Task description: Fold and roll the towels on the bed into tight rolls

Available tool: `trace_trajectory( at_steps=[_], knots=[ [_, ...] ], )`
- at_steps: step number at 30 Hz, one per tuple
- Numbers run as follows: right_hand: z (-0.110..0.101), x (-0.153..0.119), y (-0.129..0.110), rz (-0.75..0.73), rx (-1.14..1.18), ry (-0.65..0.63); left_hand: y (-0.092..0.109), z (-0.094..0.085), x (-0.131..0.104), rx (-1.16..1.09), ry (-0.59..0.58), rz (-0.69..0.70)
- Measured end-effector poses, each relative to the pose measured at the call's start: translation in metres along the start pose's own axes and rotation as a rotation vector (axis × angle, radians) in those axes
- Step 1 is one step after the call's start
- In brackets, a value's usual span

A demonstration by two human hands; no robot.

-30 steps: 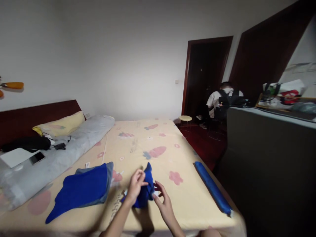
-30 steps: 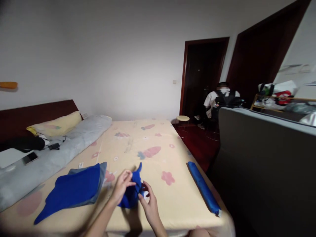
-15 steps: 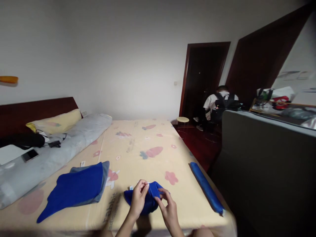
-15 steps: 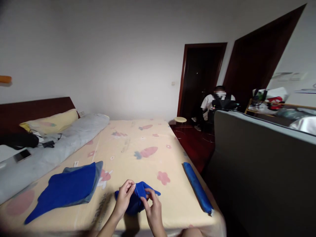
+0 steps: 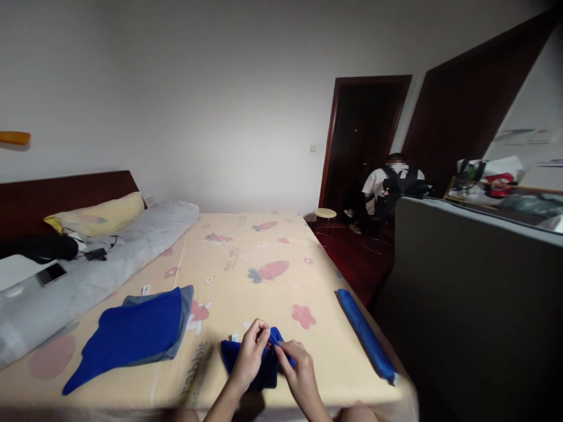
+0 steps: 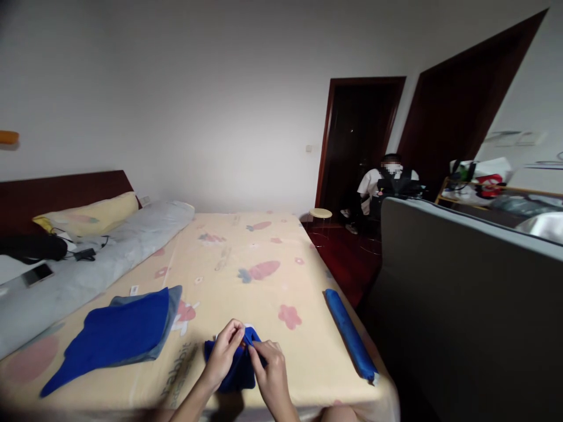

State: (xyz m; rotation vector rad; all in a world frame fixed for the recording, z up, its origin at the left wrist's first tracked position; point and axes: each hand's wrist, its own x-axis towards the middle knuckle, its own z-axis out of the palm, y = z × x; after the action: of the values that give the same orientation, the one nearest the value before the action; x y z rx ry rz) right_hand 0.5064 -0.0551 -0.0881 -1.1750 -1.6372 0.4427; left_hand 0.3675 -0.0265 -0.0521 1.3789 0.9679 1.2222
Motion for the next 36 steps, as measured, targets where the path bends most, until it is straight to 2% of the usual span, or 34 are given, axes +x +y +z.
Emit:
trace_trajectory(
  at_steps=[4, 7, 12, 15, 17, 19, 22, 24, 26, 29, 32, 34, 36],
  knots=[
    [-0.006, 0.002, -0.003, -0.008, -0.071, 0.062, -0.005, 0.002, 0.000, -0.122, 0.060, -0.063],
    [-0.007, 0.008, -0.005, 0.053, -0.037, 0.142, -0.001, 0.007, 0.001, -0.293, 0.025, -0.137],
    [-0.008, 0.025, -0.002, 0.372, 0.375, 0.143, 0.014, 0.008, 0.003, -0.308, -0.169, -0.226],
    [-0.014, 0.035, 0.000, 0.449, 0.533, 0.126, 0.012, -0.001, 0.004, -0.252, -0.359, -0.253],
    [-0.023, 0.038, -0.004, 0.439, 0.560, 0.045, 0.003, -0.010, 0.008, -0.095, -0.427, -0.192],
    [-0.033, 0.041, -0.010, 0.392, 0.538, -0.060, -0.012, -0.019, 0.012, 0.150, -0.355, -0.092],
    [-0.049, 0.041, -0.022, 0.307, 0.459, -0.194, -0.037, -0.034, 0.021, 0.394, -0.113, 0.010],
    [-0.059, 0.041, -0.027, 0.250, 0.401, -0.247, -0.049, -0.043, 0.025, 0.399, -0.008, 0.026],
    [-0.069, 0.040, -0.030, 0.194, 0.336, -0.269, -0.053, -0.051, 0.028, 0.323, 0.089, 0.017],
    [-0.084, 0.041, -0.030, 0.110, 0.204, -0.294, -0.042, -0.062, 0.030, 0.196, 0.287, 0.060],
    [-0.097, 0.045, -0.018, 0.023, 0.020, -0.288, -0.020, -0.075, 0.030, 0.207, 0.465, 0.159],
    [-0.103, 0.048, -0.001, 0.014, -0.145, -0.211, -0.007, -0.087, 0.029, 0.310, 0.521, 0.221],
    [-0.106, 0.049, 0.023, 0.049, -0.323, -0.122, 0.002, -0.102, 0.028, 0.454, 0.523, 0.273]
  ],
)
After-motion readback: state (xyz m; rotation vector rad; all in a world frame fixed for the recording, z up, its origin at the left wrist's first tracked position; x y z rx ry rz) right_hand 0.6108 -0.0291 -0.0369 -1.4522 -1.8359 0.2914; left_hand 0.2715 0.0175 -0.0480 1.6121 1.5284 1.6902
